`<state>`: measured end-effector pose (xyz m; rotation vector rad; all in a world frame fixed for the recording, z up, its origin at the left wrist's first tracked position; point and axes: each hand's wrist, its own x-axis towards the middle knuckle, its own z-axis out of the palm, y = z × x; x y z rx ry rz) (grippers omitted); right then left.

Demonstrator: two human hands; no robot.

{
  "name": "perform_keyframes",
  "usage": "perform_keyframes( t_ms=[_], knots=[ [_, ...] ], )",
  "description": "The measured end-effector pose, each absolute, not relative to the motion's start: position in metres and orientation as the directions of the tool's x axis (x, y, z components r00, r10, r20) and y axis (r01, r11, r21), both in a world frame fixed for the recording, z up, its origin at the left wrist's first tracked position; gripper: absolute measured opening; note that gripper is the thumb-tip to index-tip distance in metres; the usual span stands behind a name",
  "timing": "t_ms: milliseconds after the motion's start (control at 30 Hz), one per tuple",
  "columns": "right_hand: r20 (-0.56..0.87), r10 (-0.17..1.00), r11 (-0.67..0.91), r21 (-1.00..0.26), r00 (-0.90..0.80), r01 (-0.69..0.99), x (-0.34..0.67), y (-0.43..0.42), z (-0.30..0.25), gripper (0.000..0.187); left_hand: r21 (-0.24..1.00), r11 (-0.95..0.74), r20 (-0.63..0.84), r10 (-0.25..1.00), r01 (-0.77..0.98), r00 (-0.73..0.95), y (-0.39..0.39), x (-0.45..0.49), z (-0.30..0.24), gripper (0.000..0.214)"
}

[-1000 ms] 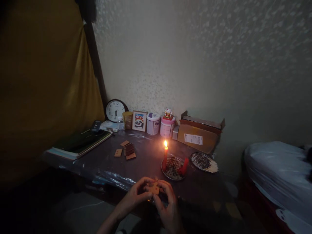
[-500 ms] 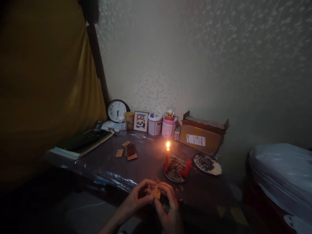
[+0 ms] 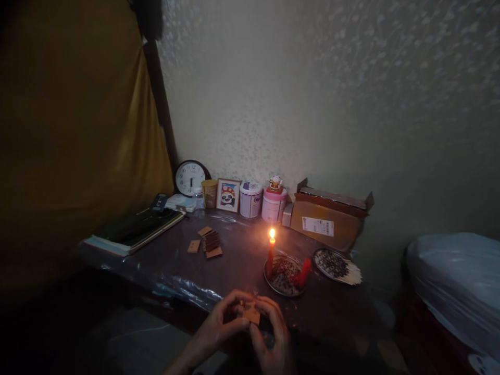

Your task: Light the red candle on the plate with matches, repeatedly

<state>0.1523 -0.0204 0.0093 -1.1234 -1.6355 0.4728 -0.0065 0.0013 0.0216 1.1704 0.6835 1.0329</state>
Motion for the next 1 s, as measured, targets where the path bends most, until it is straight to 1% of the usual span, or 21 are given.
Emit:
perform_keyframes(
  t_ms=[167,400,833,1000],
  knots=[
    [0.504,0.863,0.469,-0.773,-0.034,0.427,0.153,-0.020,0.008,0.024,0.958,0.052,0.069,0.912,-0.281,0.403,0.001,-0.006,0.022,0.032],
    [0.510,0.860,0.458,-0.768,-0.005,0.447,0.149,-0.022,0.010,0.023,0.964,0.042,0.070,0.913,-0.263,0.403,-0.002,-0.008,0.028,0.029],
    [0.531,0.845,0.488,-0.725,-0.058,0.486,0.154,-0.021,0.005,0.023,0.962,0.038,0.076,0.914,-0.271,0.398,-0.002,-0.006,0.027,0.033],
    [0.539,0.837,0.510,-0.708,-0.093,0.490,0.157,-0.019,0.003,0.023,0.973,0.005,0.088,0.915,-0.230,0.394,-0.002,-0.007,0.032,0.032]
  ],
)
